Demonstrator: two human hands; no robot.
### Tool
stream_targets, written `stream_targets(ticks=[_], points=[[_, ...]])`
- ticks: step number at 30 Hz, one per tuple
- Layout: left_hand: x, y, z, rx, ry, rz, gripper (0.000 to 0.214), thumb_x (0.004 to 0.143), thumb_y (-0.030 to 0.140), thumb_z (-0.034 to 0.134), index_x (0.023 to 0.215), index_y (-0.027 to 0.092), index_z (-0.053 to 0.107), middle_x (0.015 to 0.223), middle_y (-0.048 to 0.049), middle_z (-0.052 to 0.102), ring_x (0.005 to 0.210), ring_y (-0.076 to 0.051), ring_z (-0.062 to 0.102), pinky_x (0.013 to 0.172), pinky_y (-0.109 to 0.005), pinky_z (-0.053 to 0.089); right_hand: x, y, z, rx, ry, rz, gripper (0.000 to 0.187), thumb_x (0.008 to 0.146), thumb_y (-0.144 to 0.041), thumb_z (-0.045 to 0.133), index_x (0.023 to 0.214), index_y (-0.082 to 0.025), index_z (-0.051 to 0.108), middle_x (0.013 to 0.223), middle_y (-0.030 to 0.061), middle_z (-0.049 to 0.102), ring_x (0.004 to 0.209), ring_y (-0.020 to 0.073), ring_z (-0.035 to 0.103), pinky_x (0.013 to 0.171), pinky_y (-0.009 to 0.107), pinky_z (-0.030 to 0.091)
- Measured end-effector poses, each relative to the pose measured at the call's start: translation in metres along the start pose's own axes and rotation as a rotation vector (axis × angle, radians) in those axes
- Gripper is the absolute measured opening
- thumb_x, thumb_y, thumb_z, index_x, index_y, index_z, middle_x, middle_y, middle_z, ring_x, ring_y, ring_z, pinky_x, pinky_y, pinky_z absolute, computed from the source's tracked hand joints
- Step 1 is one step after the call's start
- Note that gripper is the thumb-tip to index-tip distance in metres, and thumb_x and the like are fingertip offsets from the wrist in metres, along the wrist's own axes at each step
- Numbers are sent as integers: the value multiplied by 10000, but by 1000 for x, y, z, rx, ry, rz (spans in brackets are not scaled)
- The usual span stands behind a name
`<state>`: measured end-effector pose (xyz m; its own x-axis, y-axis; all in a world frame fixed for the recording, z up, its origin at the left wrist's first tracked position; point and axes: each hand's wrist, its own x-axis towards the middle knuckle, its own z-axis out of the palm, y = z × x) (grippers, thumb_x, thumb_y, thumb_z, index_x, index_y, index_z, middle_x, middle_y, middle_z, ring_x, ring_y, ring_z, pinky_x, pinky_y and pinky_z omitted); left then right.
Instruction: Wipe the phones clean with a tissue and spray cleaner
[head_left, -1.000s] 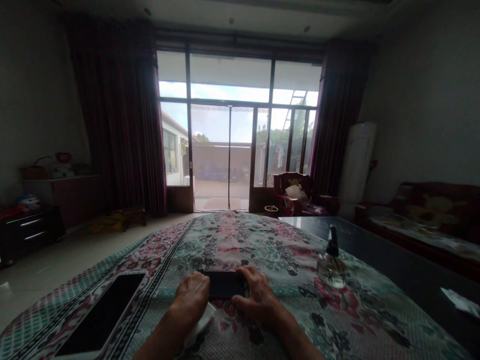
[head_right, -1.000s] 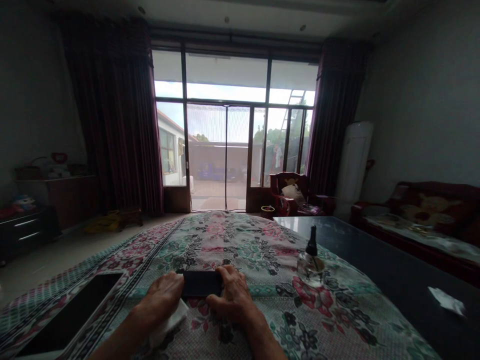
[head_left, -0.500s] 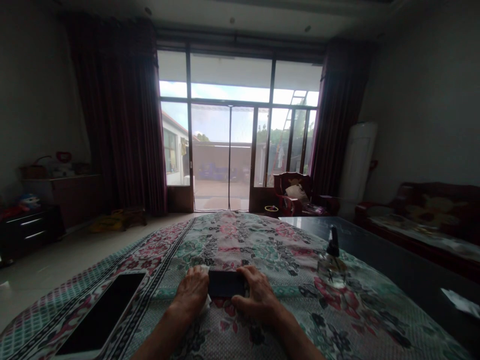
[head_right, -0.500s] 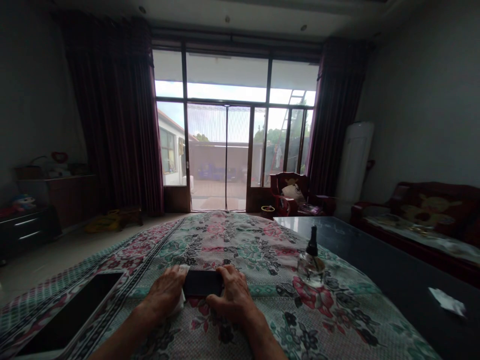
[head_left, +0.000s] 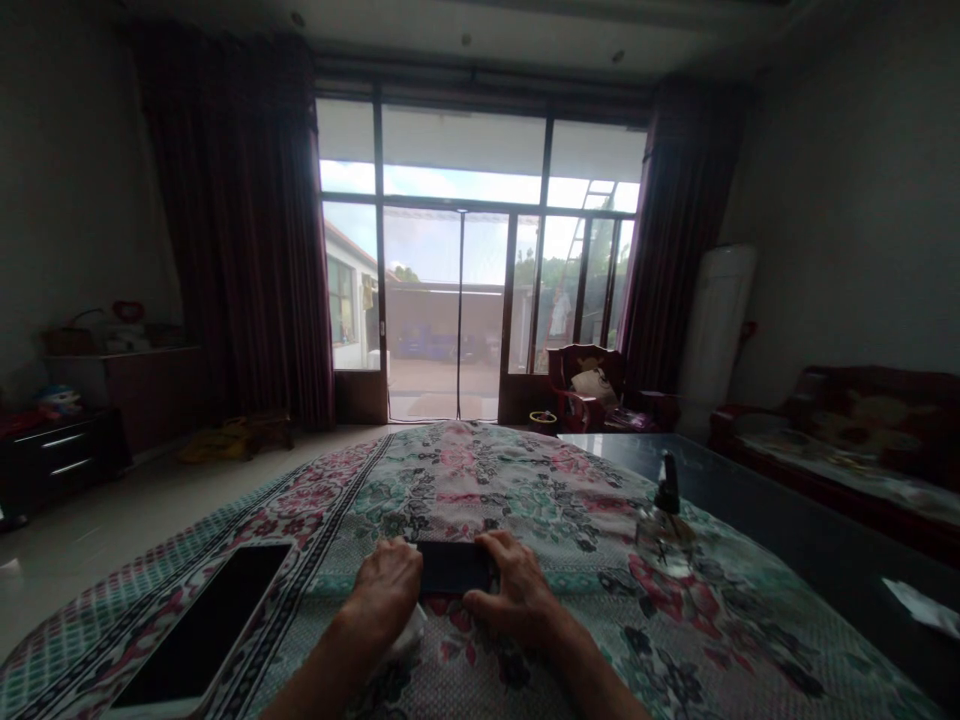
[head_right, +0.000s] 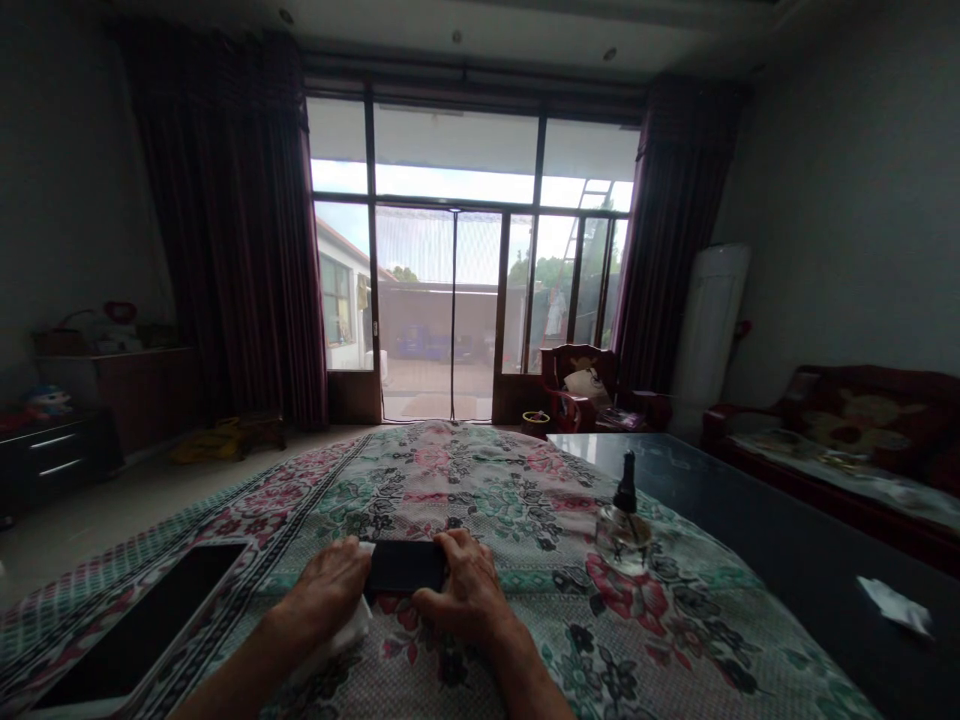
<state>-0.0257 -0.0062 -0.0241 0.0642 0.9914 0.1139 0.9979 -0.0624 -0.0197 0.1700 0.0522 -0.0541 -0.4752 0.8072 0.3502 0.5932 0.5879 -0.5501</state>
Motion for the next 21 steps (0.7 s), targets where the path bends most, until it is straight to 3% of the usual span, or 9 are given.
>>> stream_targets(ticks=[5, 9, 14, 18, 21], points=[[-6, 12, -12, 53, -92, 22, 434, 843, 0, 304, 1127, 107, 614, 1163, -147, 608, 1108, -277, 540, 968, -382, 399, 1, 0, 0, 3, 2, 3, 574, 638, -308, 669, 1184, -184, 547, 1167, 86, 554, 1062, 253, 505, 958, 359, 345], [-4, 15, -10, 73, -110, 13, 448, 849, 9, 303, 1179, 120, 584, 1204, -130, 588, 1139, -265, 520, 982, -380, 393, 0, 2, 2, -1, 9, -2, 583, 631, -314, 678, 1184, -181, 550, 1166, 83, 554, 1058, 252, 506, 950, 357, 350], [4, 3, 10, 49, -29, 10, 463, 867, 28, 318, 1245, 162, 550, 1294, -94, 555, 1231, -241, 467, 1067, -372, 336, 1, 5, 5, -7, 22, -4, 583, 625, -299, 677, 1182, -178, 557, 1167, 78, 555, 1057, 244, 506, 950, 345, 346], [14, -10, 34, 2, 91, 28, 479, 839, 30, 354, 1249, 175, 556, 1304, -91, 556, 1241, -267, 455, 1049, -392, 371, 2, 4, 5, -13, 19, 13, 571, 624, -314, 682, 1171, -193, 570, 1162, 68, 558, 1048, 249, 502, 941, 349, 349], [22, -15, 44, -35, 105, -1, 459, 846, 59, 359, 1240, 177, 562, 1264, -96, 568, 1187, -270, 489, 1017, -380, 390, 1, 3, 5, 0, 19, 8, 554, 631, -314, 679, 1163, -198, 575, 1152, 64, 561, 1045, 248, 501, 941, 350, 348]])
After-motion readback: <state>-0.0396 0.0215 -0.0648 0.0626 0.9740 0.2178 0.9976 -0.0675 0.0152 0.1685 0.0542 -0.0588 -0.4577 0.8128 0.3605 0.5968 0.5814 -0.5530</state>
